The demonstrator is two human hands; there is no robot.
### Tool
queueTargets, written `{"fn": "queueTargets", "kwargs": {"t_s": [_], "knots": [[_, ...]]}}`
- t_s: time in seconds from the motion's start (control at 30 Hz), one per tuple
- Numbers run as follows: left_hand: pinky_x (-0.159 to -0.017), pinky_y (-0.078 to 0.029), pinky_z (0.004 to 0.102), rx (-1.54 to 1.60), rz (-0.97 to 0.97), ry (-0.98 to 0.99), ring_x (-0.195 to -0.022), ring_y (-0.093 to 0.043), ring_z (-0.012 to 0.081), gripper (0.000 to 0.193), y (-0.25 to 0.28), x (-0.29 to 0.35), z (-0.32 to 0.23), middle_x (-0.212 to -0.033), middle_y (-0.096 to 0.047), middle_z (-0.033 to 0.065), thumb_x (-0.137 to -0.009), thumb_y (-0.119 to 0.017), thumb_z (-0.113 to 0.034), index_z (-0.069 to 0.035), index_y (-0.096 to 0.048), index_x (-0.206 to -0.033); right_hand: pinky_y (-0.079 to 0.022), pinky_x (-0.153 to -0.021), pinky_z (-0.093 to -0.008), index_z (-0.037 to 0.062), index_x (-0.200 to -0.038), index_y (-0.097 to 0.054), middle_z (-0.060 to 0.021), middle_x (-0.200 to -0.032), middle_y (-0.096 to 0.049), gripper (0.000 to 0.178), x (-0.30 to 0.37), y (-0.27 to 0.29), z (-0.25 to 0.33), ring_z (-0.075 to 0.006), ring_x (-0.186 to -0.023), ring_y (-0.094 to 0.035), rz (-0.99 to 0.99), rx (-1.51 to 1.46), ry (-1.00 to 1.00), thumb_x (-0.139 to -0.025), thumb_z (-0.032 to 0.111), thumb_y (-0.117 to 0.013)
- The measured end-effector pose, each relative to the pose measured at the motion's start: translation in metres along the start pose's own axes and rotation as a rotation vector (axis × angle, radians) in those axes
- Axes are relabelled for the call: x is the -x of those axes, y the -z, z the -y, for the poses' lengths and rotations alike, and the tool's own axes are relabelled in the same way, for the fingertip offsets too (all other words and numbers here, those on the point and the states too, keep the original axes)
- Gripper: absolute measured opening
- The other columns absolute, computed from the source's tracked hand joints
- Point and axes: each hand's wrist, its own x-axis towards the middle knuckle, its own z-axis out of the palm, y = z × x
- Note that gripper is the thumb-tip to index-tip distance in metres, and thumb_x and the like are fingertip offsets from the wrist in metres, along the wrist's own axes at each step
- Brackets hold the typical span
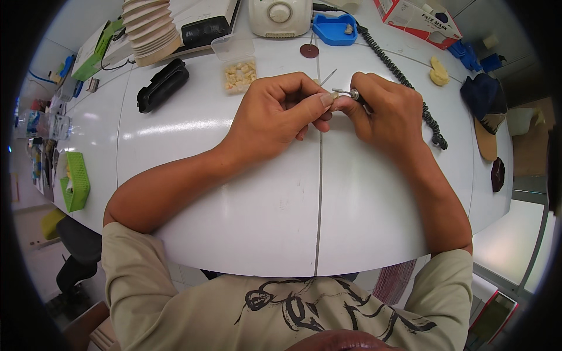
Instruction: The person uses a rotary tool to polish a dental crown, holding the crown between their fingers and moving the tool head across its surfaces.
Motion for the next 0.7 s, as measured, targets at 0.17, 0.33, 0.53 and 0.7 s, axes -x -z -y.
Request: {"fn": "queueTargets", "kwargs": {"t_s": [0.17, 0.33, 0.53, 0.7], "knots": [[-0.061, -0.047, 0.0209, 0.028, 0.006, 0.001, -0.084, -0.073, 0.0068, 0.021, -0.0015, -0.0009, 0.0000, -0.093, -0.076, 0.0027, -0.111, -0.068, -0.023, -0.003, -0.075, -0.109, -0.040, -0.047, -0.0388, 0.0124, -0.082, -0.064, -0.0028, -0.067, -0.063, 0.041, 0.0001, 0.0029, 0.0004, -0.0257, -0.051, -0.058, 0.049, 0.017, -0.019, -0.090, 0.046, -0.086], [-0.059, -0.046, 0.0210, 0.020, 0.000, -0.025, -0.082, -0.073, 0.0065, 0.021, -0.0015, 0.0021, 0.0012, -0.093, -0.077, 0.0030, -0.111, -0.069, -0.023, -0.004, -0.075, -0.108, -0.040, -0.046, -0.0376, 0.0123, -0.081, -0.063, -0.0025, -0.065, -0.061, 0.043, -0.0001, -0.0003, 0.0011, -0.0249, -0.051, -0.057, 0.023, -0.003, -0.004, -0.089, 0.048, -0.086], [-0.057, -0.044, 0.0206, 0.025, 0.018, -0.047, -0.081, -0.073, 0.0067, 0.021, -0.0013, -0.0011, 0.0053, -0.093, -0.077, 0.0031, -0.110, -0.069, -0.024, -0.003, -0.075, -0.109, -0.040, -0.047, -0.0368, 0.0121, -0.080, -0.061, -0.0021, -0.065, -0.060, 0.044, 0.0024, -0.0030, -0.0012, -0.0245, -0.051, -0.056, 0.017, -0.003, 0.003, -0.089, 0.048, -0.087], [-0.057, -0.044, 0.0197, 0.003, 0.007, -0.040, -0.081, -0.074, 0.0069, 0.022, -0.0012, 0.0005, 0.0009, -0.093, -0.076, 0.0032, -0.110, -0.069, -0.024, -0.003, -0.075, -0.108, -0.040, -0.047, -0.0373, 0.0116, -0.079, -0.060, -0.0025, -0.065, -0.061, 0.045, -0.0003, -0.0015, 0.0001, -0.0247, -0.051, -0.056, 0.014, -0.002, 0.014, -0.088, 0.045, -0.088]]}}
